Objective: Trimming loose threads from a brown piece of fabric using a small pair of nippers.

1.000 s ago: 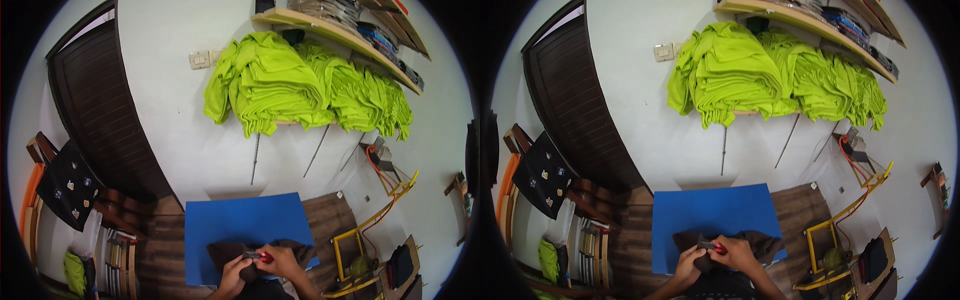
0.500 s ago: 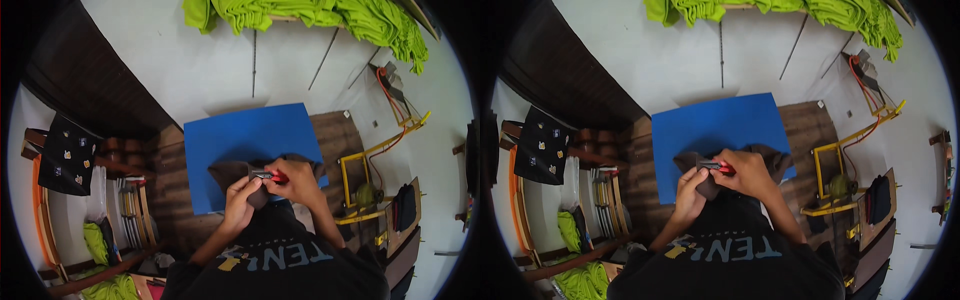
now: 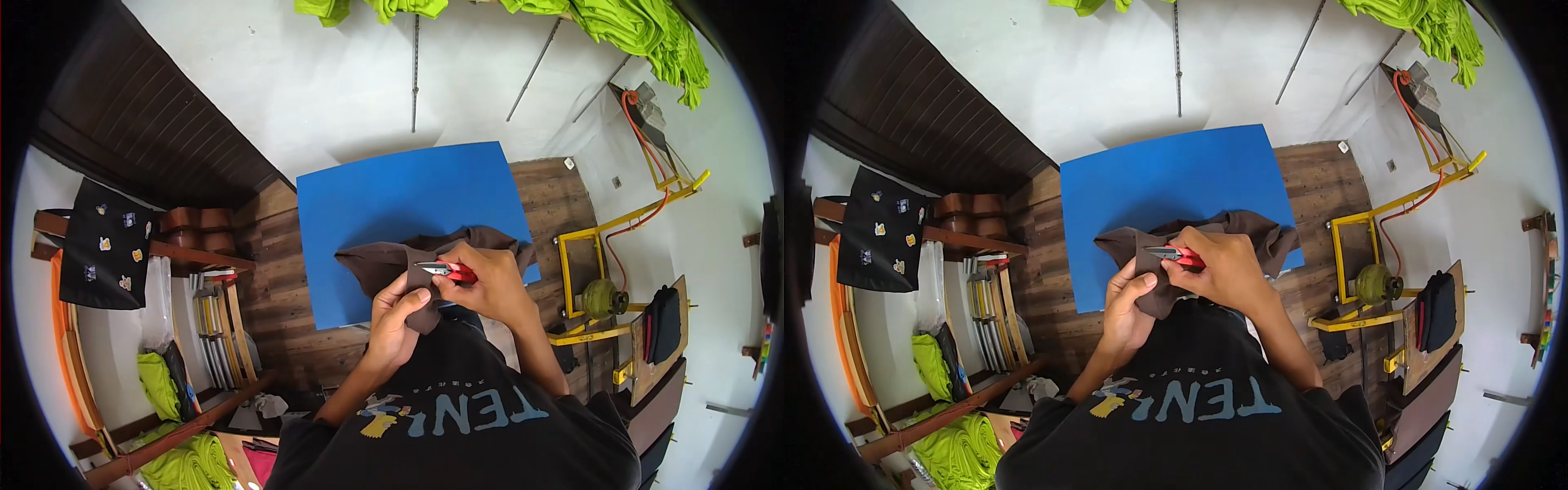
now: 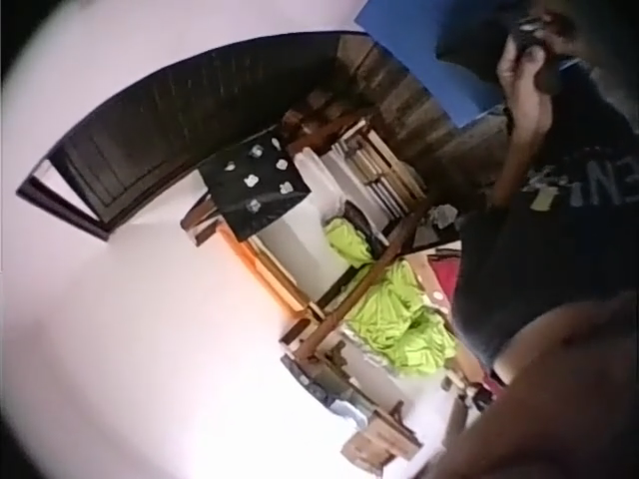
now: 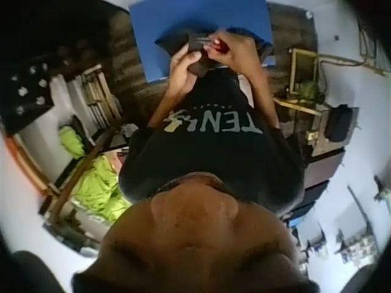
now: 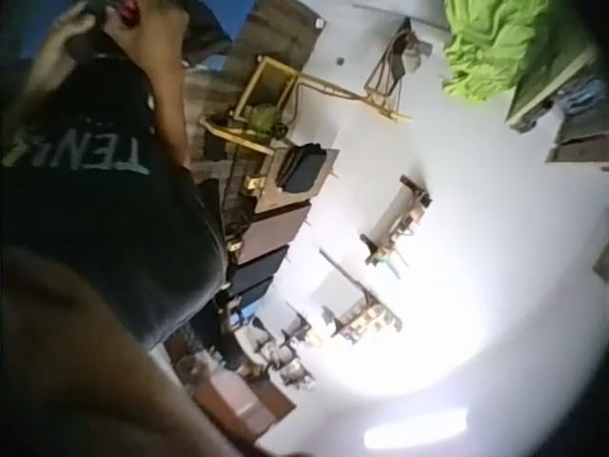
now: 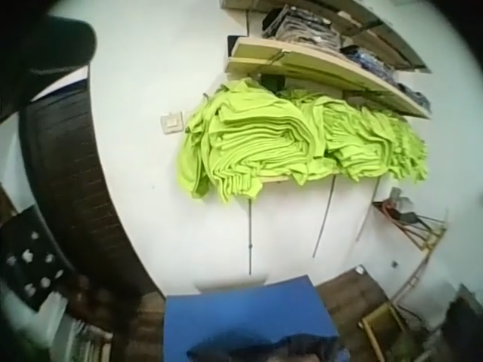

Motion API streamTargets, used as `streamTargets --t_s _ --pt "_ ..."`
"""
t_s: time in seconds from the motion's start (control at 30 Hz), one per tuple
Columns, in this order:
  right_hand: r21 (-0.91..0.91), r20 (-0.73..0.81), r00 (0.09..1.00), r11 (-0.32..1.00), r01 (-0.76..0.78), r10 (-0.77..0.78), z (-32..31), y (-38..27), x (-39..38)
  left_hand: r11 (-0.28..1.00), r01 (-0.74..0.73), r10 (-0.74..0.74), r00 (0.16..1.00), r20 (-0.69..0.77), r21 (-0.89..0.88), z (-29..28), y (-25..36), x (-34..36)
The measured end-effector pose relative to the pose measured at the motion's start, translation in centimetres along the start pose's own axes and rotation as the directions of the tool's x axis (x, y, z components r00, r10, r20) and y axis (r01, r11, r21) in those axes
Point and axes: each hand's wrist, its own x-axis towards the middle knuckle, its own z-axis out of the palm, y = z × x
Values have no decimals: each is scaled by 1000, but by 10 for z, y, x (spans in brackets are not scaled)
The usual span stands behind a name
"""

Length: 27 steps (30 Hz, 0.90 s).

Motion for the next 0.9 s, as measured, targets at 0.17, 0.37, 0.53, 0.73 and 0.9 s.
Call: streamTargets --t_s 0.17,0.37,0.53,0.73,0.9 --pt "42 -31 999 999 18 -16 1 7 5 999 -9 7 999 33 44 -6 0 7" --pt "52 10 993 992 113 -114 -2 2 4 997 -34 35 999 -16 65 -11 -2 9" --pt "39 -26 997 997 69 -68 -2 1 1 998 -25 27 999 -42 51 0 3 3" --pt "55 -29 999 998 17 -16 -7 7 -3 1000 -2 2 1000 1 16 8 2 2" --pt "25 -7 1000 1000 10 -10 -10 9 -4 1000 -3 2 999 38 25 6 -2 2"
